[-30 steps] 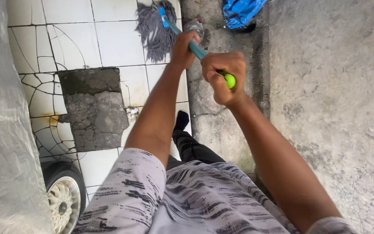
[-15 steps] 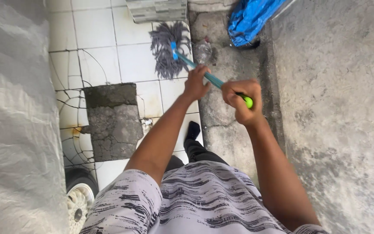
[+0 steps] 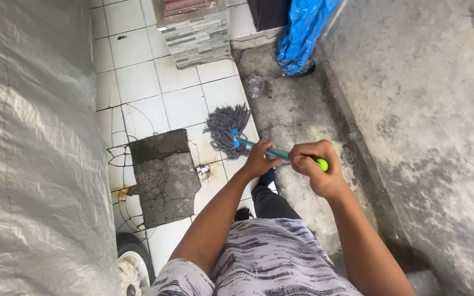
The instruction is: Mopping a tiled outdoor floor area next to a covered vehicle.
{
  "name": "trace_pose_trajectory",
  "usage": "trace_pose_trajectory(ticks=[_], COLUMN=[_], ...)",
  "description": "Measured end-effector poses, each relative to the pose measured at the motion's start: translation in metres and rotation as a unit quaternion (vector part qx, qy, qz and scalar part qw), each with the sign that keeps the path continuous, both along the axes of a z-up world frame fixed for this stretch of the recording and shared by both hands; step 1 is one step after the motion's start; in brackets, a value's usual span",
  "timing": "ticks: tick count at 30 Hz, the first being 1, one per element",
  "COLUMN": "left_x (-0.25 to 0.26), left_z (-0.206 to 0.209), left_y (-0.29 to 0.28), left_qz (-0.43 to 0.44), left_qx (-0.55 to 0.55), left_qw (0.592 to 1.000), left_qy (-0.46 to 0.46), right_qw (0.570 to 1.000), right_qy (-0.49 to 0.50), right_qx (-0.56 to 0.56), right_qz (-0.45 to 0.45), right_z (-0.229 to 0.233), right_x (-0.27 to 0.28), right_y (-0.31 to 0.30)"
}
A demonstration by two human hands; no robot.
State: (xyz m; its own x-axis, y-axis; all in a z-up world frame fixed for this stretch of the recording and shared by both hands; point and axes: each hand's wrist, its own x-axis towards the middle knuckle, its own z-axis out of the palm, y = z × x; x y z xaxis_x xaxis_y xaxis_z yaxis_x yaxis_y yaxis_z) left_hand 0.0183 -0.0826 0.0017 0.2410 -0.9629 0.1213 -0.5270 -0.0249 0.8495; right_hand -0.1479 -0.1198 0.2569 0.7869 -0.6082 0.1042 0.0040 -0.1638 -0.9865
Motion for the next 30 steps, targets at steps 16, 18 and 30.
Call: trace_pose_trajectory(ticks=[16,18,30], left_x=[-0.126,-0.151,-0.273], left_z=[-0.036,-0.052,-0.056], left_y=[0.097,0.109,0.172], left_qz=[-0.132,-0.182,-0.192], left_qx=[0.128,0.020,-0.038], left_qw=[0.957,0.973,0.980], left_qy=[0.223,0.138,0.025], right_qw=[0.998,0.997,0.995], right_qy=[0.011,0.028,-0.042], right_qx=[0.048,0.030,0.035], right_qz=[-0.044,-0.058,-0.077], right_z=[0.022,0.029,0.029], right_x=[-0.138,-0.161,-0.276], right_y=[0.120,0.137,0.212])
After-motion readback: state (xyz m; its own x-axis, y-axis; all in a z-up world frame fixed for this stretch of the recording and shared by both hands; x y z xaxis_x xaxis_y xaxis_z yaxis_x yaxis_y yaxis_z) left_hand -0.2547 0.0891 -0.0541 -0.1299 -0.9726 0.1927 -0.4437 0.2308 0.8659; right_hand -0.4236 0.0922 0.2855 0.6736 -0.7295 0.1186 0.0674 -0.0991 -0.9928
